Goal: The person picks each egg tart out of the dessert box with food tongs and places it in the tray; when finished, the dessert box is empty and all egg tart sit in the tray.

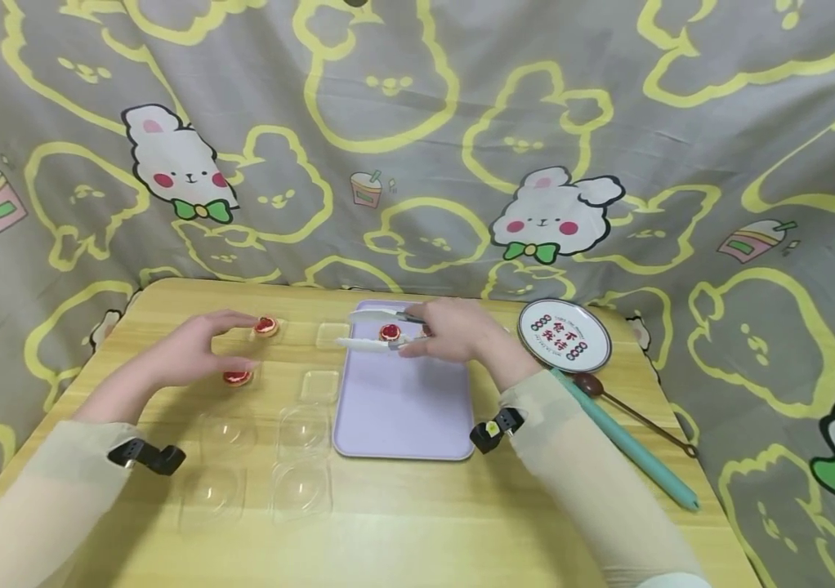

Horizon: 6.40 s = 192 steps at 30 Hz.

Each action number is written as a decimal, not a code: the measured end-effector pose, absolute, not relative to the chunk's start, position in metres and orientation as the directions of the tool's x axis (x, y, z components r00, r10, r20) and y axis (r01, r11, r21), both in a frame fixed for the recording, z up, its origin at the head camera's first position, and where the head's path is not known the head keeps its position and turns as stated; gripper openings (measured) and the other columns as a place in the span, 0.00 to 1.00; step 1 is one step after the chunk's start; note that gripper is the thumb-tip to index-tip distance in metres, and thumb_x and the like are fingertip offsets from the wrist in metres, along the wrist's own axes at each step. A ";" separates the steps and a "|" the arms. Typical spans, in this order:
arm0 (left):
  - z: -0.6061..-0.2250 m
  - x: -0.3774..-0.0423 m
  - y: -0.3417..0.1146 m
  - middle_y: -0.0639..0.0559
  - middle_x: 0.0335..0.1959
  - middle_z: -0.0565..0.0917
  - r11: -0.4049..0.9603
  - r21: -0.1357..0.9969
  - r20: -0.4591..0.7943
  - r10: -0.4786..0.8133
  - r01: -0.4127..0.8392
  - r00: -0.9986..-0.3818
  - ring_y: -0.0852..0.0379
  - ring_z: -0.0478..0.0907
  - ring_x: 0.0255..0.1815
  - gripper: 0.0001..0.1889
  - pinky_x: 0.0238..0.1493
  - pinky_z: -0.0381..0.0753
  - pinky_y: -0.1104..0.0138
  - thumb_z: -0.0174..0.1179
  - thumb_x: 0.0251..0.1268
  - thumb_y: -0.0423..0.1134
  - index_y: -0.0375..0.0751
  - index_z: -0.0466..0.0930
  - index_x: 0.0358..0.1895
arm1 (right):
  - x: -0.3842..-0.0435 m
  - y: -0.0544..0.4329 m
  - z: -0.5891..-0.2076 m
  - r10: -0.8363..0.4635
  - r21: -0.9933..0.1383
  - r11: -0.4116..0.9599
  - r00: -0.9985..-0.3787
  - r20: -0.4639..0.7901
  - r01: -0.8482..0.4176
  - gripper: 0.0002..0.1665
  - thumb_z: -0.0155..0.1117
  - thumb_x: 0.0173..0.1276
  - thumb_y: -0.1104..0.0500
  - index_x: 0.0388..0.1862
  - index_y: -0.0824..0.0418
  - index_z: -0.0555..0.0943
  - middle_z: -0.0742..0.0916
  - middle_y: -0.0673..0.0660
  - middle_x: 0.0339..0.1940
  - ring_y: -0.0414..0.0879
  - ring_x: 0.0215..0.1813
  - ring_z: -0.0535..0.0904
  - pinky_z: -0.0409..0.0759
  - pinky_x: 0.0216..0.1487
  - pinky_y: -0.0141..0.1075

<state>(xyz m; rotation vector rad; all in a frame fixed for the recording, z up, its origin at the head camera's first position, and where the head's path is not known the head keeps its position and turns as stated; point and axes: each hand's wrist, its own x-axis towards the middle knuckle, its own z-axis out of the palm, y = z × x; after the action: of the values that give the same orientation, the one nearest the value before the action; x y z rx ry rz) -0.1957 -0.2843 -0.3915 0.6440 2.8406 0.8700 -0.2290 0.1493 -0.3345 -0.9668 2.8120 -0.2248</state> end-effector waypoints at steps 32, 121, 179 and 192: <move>-0.427 -0.185 -0.311 0.31 0.68 0.79 0.781 0.549 -0.070 0.398 0.298 -0.915 0.28 0.70 0.72 0.38 0.74 0.64 0.36 0.80 0.60 0.47 0.31 0.78 0.70 | -0.219 0.075 -0.350 -0.735 -0.202 0.675 -0.669 -0.109 -0.709 0.41 0.68 0.71 0.31 0.74 0.53 0.79 0.84 0.47 0.42 0.43 0.39 0.80 0.81 0.42 0.43; -0.426 -0.190 -0.299 0.31 0.69 0.78 0.782 0.547 -0.111 0.423 0.300 -0.899 0.28 0.69 0.73 0.35 0.75 0.63 0.36 0.80 0.59 0.38 0.31 0.79 0.69 | -0.220 0.081 -0.317 -0.753 -0.033 0.655 -0.649 -0.106 -0.755 0.35 0.65 0.73 0.30 0.67 0.50 0.81 0.80 0.45 0.36 0.42 0.33 0.77 0.75 0.32 0.42; -0.422 -0.188 -0.306 0.31 0.69 0.78 0.746 0.585 -0.104 0.458 0.318 -0.883 0.29 0.69 0.73 0.39 0.74 0.65 0.37 0.81 0.57 0.43 0.29 0.77 0.70 | -0.199 0.200 -0.356 -0.594 -0.123 0.805 -0.786 -0.172 -0.581 0.44 0.72 0.69 0.33 0.73 0.59 0.80 0.85 0.51 0.40 0.44 0.34 0.77 0.79 0.36 0.43; -0.414 -0.205 -0.317 0.35 0.63 0.84 0.688 0.660 0.001 0.402 0.303 -0.916 0.33 0.76 0.69 0.30 0.74 0.66 0.37 0.79 0.63 0.42 0.30 0.82 0.64 | -0.203 0.183 -0.335 -0.638 -0.146 0.769 -0.764 -0.102 -0.623 0.45 0.71 0.69 0.32 0.75 0.58 0.79 0.85 0.50 0.41 0.43 0.35 0.78 0.78 0.36 0.41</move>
<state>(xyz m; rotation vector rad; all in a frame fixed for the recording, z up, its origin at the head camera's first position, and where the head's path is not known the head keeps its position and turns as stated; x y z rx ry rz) -0.2051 -0.3168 -0.4144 0.5778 2.7527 1.0379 -0.2027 0.1827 -0.3353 -1.0093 2.8161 -0.1561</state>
